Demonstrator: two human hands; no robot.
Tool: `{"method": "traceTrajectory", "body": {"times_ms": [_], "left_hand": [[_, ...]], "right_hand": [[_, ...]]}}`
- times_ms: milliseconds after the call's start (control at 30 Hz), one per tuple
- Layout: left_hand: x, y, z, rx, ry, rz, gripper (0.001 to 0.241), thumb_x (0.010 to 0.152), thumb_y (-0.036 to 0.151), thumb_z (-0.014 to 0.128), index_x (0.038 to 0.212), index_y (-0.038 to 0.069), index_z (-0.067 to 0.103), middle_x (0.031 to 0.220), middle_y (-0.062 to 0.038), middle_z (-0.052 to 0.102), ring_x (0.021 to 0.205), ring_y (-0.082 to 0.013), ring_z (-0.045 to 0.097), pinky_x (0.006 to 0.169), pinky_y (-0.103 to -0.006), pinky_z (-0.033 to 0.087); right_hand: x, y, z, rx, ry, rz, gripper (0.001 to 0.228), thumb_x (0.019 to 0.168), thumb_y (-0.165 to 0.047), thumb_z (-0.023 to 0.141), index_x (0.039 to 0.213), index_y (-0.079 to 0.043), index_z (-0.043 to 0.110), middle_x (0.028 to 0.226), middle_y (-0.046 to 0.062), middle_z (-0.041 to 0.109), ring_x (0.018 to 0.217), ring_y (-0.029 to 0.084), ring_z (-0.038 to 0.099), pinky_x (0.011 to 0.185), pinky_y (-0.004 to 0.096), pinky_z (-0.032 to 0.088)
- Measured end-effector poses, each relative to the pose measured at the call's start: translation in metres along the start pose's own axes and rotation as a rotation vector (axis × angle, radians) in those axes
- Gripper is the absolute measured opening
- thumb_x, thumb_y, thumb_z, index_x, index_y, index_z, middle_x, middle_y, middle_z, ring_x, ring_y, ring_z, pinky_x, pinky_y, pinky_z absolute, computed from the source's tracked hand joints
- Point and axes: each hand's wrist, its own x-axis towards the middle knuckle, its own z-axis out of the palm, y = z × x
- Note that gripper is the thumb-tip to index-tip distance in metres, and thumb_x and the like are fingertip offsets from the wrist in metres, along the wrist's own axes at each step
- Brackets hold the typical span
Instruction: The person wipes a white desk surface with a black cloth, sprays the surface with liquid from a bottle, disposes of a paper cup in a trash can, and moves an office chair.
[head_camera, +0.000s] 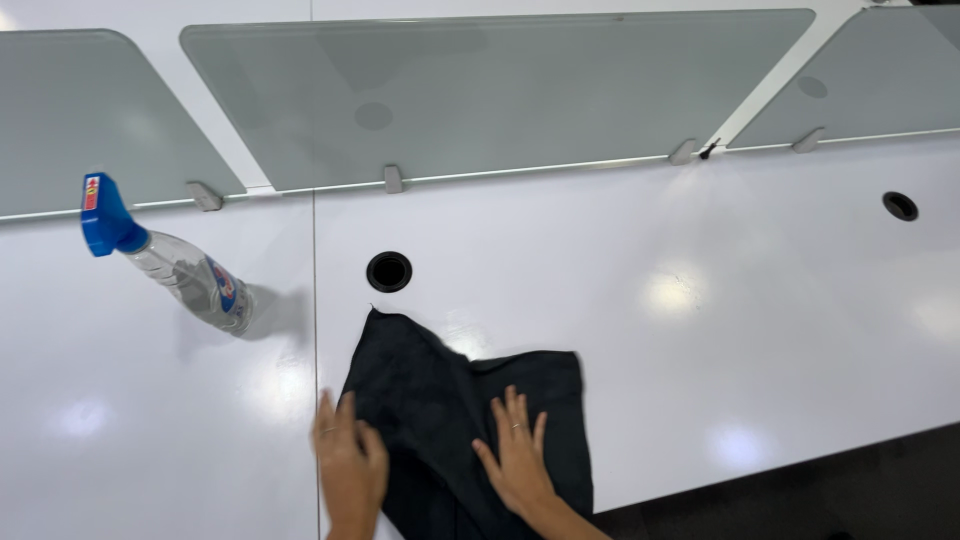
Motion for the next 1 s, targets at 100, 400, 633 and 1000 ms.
{"method": "traceTrajectory", "body": {"times_ms": [100,400,633,1000], "left_hand": [[-0.013,0.042,0.038,-0.17,-0.285,0.066,0.048,0.087,0.007,0.054,0.134,0.004,0.06,0.156,-0.019,0.042,0.148,-0.0379,0.035,0.118,-0.0468,0.036],[-0.024,0.064,0.112,0.102,-0.441,0.318,0.056,0.098,0.045,0.05,0.15,0.026,0.045,0.163,-0.015,0.023,0.15,-0.0345,0.02,0.118,-0.0577,0.012],[0.007,0.016,0.091,0.141,-0.325,0.344,0.061,0.092,0.051,0.054,0.149,0.029,0.047,0.163,-0.011,0.031,0.148,-0.0341,0.028,0.119,-0.0554,0.019],[-0.06,-0.038,0.048,0.486,0.106,-0.054,0.056,0.101,0.046,0.051,0.153,0.025,0.051,0.166,-0.019,0.04,0.152,-0.041,0.037,0.12,-0.0697,0.028]], "right_hand": [[-0.014,-0.002,0.001,0.078,-0.106,-0.118,0.066,0.106,-0.031,0.046,0.159,-0.003,0.02,0.17,0.018,0.009,0.158,0.034,0.005,0.123,0.058,-0.002],[-0.021,0.032,-0.033,0.09,-0.037,-0.063,0.066,0.107,-0.033,0.044,0.159,-0.003,0.018,0.17,0.018,0.009,0.158,0.035,0.005,0.125,0.055,0.002],[-0.015,0.024,-0.038,0.122,0.067,-0.09,0.066,0.105,-0.041,0.043,0.159,-0.009,0.024,0.172,0.016,0.009,0.159,0.036,0.005,0.124,0.055,-0.001],[-0.026,-0.019,-0.007,0.137,0.016,-0.133,0.071,0.104,-0.045,0.05,0.161,-0.012,0.024,0.171,0.019,0.003,0.157,0.044,-0.005,0.12,0.064,-0.004]]}}
